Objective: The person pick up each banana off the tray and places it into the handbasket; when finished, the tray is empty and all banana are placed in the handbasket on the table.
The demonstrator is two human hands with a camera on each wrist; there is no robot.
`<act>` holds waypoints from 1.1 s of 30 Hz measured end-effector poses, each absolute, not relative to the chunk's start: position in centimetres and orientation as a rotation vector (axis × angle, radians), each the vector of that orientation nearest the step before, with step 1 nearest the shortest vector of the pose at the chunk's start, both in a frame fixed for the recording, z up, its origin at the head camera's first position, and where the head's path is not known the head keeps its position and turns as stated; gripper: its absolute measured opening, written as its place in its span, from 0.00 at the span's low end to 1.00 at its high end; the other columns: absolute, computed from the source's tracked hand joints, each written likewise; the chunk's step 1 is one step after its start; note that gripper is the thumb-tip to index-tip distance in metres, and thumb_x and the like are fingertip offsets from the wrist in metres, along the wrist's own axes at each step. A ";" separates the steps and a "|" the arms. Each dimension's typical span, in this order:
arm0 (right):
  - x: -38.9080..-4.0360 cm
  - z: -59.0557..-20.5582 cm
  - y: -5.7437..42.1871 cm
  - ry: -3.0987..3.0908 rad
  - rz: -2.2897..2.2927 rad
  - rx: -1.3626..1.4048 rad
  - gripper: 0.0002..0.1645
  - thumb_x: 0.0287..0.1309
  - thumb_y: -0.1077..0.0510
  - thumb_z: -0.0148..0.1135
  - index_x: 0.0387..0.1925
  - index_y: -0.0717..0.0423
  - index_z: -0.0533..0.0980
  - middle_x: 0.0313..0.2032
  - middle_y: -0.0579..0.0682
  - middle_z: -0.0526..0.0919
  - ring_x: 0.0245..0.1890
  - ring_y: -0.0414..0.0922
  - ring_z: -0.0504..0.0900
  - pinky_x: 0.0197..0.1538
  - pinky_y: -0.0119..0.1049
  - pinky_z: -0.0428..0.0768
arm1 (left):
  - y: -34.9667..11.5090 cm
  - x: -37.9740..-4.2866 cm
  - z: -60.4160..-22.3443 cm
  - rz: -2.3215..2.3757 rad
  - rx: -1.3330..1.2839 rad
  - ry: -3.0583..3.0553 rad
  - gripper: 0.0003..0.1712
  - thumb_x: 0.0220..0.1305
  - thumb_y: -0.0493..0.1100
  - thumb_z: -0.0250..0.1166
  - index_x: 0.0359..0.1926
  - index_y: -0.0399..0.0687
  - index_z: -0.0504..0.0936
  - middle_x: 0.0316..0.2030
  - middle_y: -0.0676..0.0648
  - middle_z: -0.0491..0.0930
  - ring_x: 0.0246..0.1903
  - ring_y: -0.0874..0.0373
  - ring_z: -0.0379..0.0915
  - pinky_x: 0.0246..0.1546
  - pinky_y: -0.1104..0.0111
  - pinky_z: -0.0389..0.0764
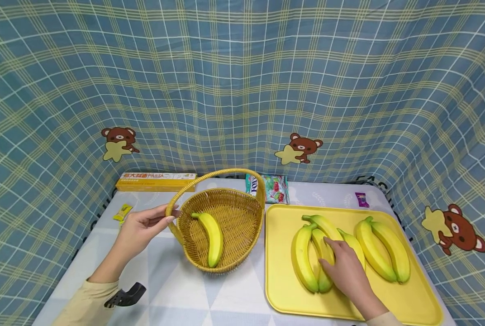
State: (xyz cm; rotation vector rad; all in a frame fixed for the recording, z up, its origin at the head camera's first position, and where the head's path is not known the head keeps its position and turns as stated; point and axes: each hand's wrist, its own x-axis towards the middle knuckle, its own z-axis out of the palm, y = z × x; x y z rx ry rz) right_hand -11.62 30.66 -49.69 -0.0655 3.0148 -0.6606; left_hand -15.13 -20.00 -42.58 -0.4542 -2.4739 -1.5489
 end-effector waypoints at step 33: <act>-12.4 -49.6 29.7 3.078 -0.562 -0.120 0.36 0.60 0.55 0.72 0.68 0.61 0.73 0.57 0.71 0.77 0.44 0.66 0.82 0.41 0.61 0.82 | -20.1 -15.3 -42.8 -1.549 -0.465 -2.478 0.20 0.69 0.40 0.69 0.60 0.39 0.83 0.47 0.44 0.88 0.45 0.56 0.86 0.43 0.71 0.87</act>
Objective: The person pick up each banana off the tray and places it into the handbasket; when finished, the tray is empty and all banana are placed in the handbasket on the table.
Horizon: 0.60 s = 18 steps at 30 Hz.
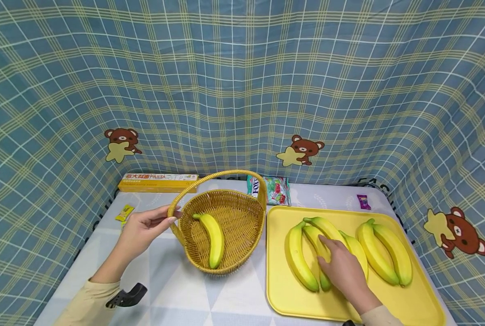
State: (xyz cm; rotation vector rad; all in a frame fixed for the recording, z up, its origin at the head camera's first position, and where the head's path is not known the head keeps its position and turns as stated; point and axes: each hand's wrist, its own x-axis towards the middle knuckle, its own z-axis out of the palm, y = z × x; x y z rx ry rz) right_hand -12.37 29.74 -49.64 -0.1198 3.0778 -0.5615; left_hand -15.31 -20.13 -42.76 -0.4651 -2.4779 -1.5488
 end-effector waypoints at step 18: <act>-13.1 -45.3 29.5 3.083 -0.646 -0.224 0.37 0.64 0.52 0.69 0.71 0.56 0.70 0.58 0.66 0.78 0.36 0.47 0.78 0.28 0.37 0.73 | -20.1 -15.3 -42.8 -1.567 -0.490 -2.462 0.20 0.70 0.40 0.68 0.60 0.39 0.83 0.47 0.45 0.88 0.45 0.58 0.86 0.43 0.71 0.87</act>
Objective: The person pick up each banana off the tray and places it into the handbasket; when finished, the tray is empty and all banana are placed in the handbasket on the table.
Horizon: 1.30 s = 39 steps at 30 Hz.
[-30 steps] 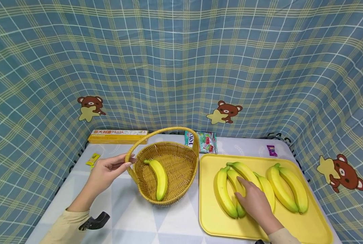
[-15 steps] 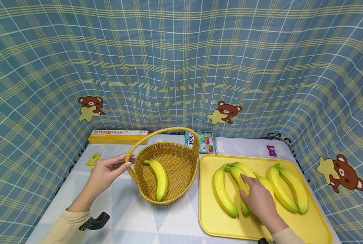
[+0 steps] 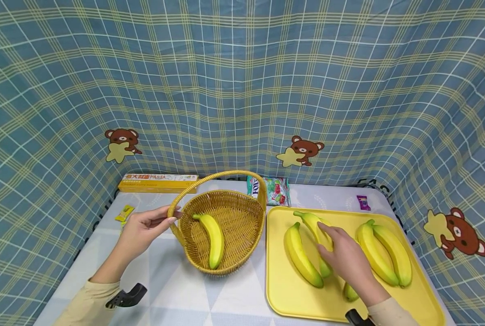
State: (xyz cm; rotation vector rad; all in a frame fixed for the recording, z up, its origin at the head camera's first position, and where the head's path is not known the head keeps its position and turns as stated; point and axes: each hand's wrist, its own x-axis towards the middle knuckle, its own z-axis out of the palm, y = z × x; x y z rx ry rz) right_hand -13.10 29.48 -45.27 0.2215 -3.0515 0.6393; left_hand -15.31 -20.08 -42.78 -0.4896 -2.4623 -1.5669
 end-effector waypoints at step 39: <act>-20.7 -43.5 11.7 -3.065 0.731 0.725 0.34 0.65 0.49 0.68 0.70 0.47 0.72 0.65 0.57 0.76 0.62 0.56 0.77 0.62 0.54 0.79 | -20.1 -15.2 -42.5 -1.535 -0.434 -2.489 0.21 0.68 0.40 0.69 0.60 0.38 0.83 0.50 0.41 0.86 0.45 0.51 0.87 0.42 0.68 0.88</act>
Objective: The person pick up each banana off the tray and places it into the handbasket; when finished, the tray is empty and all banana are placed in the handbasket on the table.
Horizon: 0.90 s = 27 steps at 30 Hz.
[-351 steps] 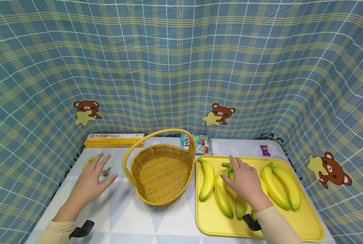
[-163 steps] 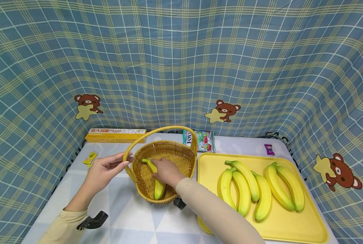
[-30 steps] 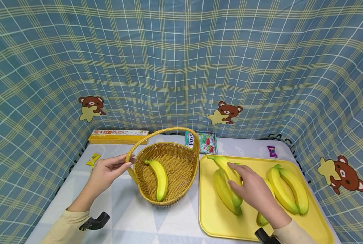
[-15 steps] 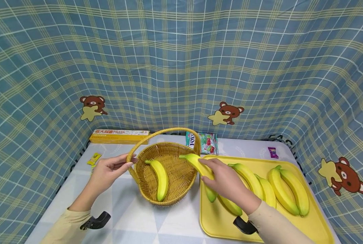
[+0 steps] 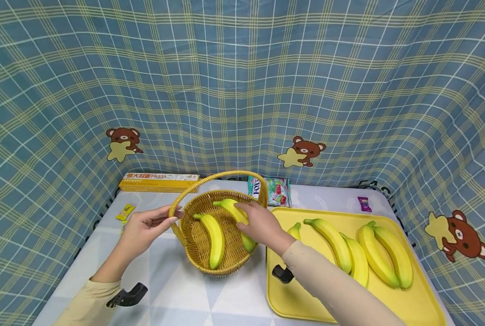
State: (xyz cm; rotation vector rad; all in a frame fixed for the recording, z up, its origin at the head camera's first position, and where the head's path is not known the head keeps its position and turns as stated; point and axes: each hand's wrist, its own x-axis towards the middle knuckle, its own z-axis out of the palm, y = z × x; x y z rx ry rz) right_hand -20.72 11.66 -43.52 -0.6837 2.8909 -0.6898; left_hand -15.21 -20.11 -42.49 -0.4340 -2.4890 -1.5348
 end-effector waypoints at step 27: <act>-21.6 -47.5 7.2 2.734 -0.633 -0.654 0.38 0.61 0.57 0.72 0.71 0.53 0.71 0.65 0.63 0.74 0.59 0.58 0.78 0.60 0.52 0.80 | -20.1 -15.3 -42.7 -1.514 -0.450 -2.488 0.21 0.68 0.39 0.70 0.60 0.38 0.83 0.48 0.42 0.87 0.46 0.52 0.86 0.43 0.67 0.88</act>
